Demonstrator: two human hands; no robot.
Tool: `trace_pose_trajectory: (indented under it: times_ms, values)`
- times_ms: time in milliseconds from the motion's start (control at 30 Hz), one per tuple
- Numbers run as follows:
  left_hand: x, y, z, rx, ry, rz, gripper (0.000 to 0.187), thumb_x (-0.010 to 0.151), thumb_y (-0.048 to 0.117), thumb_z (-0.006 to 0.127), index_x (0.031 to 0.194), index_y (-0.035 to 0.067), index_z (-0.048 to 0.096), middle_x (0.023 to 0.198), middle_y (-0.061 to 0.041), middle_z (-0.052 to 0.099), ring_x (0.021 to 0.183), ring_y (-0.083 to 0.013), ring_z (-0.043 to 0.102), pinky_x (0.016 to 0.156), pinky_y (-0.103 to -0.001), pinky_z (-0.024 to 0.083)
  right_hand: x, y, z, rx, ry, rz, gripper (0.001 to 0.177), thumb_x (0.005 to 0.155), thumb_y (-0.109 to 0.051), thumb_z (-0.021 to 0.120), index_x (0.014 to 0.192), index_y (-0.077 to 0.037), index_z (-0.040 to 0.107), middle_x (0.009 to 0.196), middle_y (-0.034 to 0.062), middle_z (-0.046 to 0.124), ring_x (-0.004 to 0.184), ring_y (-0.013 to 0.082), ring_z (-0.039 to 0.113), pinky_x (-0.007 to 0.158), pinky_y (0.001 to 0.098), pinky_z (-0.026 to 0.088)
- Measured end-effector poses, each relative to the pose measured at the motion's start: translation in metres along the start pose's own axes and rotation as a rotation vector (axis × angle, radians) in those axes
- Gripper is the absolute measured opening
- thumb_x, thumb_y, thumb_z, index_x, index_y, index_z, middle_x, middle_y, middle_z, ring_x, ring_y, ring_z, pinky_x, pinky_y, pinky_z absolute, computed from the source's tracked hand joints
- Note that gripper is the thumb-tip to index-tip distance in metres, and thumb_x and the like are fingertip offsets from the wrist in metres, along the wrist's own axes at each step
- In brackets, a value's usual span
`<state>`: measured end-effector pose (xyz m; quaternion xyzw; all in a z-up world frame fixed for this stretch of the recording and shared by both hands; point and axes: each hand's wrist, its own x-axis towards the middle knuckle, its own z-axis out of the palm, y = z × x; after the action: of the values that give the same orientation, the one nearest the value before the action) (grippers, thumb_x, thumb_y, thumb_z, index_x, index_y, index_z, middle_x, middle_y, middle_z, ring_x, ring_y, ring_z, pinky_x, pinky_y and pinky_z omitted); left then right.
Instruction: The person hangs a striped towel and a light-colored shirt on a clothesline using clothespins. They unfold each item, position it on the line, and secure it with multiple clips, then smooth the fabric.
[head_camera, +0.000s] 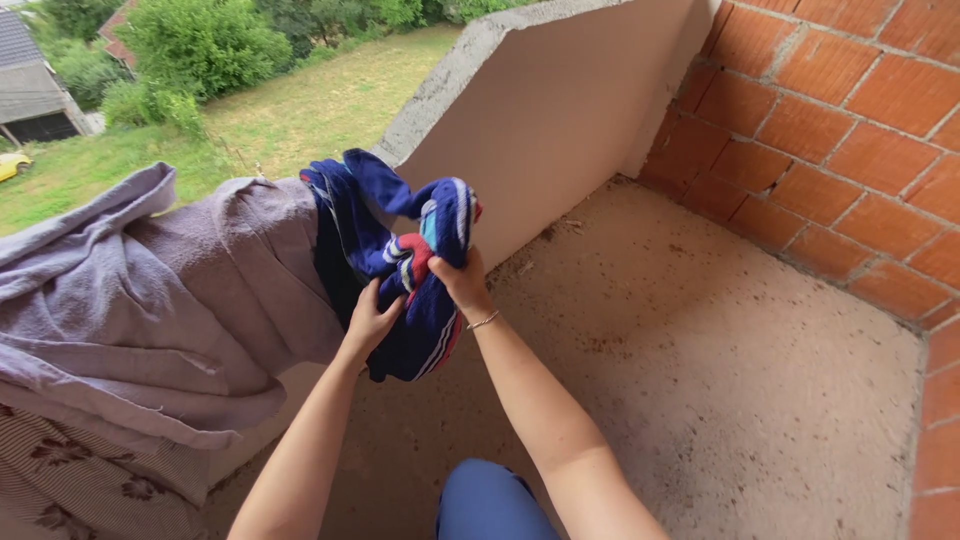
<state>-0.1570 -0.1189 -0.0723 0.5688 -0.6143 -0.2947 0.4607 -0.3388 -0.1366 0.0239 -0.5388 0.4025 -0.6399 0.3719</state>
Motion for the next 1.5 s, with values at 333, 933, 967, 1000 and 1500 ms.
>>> trace_pose_trajectory:
  times_ms: [333,933,967,1000,1500]
  values:
    - [0.002,0.093,0.069,-0.738,-0.164,-0.119,0.119,0.082,0.023,0.087,0.164,0.013,0.002,0.161,-0.035,0.025,0.148,-0.0502,0.030,0.117,-0.061,0.033,0.018,-0.060,-0.105,-0.247,0.177,-0.176,0.029,0.070,-0.027,0.087,0.083,-0.013,0.067,0.070,-0.0013,0.063,0.066,0.0117,0.062,0.059,0.0238,0.048]
    - [0.000,0.220,0.225,-0.996,-0.182,-0.177,0.046,0.076,0.009,0.084,0.119,-0.002,0.072,0.115,-0.022,0.070,0.111,-0.0334,0.065,0.097,-0.051,0.049,-0.021,-0.033,-0.261,-0.092,0.553,-0.166,0.032,0.076,-0.017,0.081,0.101,-0.007,0.064,0.094,0.0010,0.061,0.087,0.0154,0.057,0.079,0.0341,0.051]
    - [-0.007,0.230,0.228,-0.893,-0.261,-0.133,0.049,0.076,0.010,0.083,0.121,-0.002,0.071,0.120,-0.023,0.069,0.117,-0.0352,0.064,0.101,-0.051,0.047,-0.025,-0.037,-0.269,-0.103,0.565,-0.166,0.032,0.076,-0.017,0.082,0.102,-0.009,0.065,0.091,0.0010,0.062,0.084,0.0136,0.058,0.077,0.0327,0.051]
    - [-0.014,0.240,0.232,-0.788,-0.336,-0.087,0.052,0.075,0.012,0.083,0.123,-0.002,0.071,0.125,-0.024,0.069,0.124,-0.0369,0.062,0.104,-0.051,0.046,-0.027,-0.040,-0.278,-0.113,0.576,-0.166,0.032,0.075,-0.017,0.082,0.102,-0.011,0.065,0.089,0.0009,0.064,0.082,0.0118,0.059,0.076,0.0313,0.051]
    - [-0.028,0.319,0.304,-0.930,-0.539,-0.188,0.050,0.073,-0.006,0.079,0.122,-0.004,0.071,0.115,-0.021,0.070,0.107,-0.0328,0.067,0.095,-0.050,0.052,-0.033,-0.111,-0.342,-0.311,0.837,-0.278,0.046,0.068,-0.013,0.083,0.110,-0.007,0.066,0.096,0.0061,0.070,0.091,0.0159,0.064,0.089,0.0415,0.052]
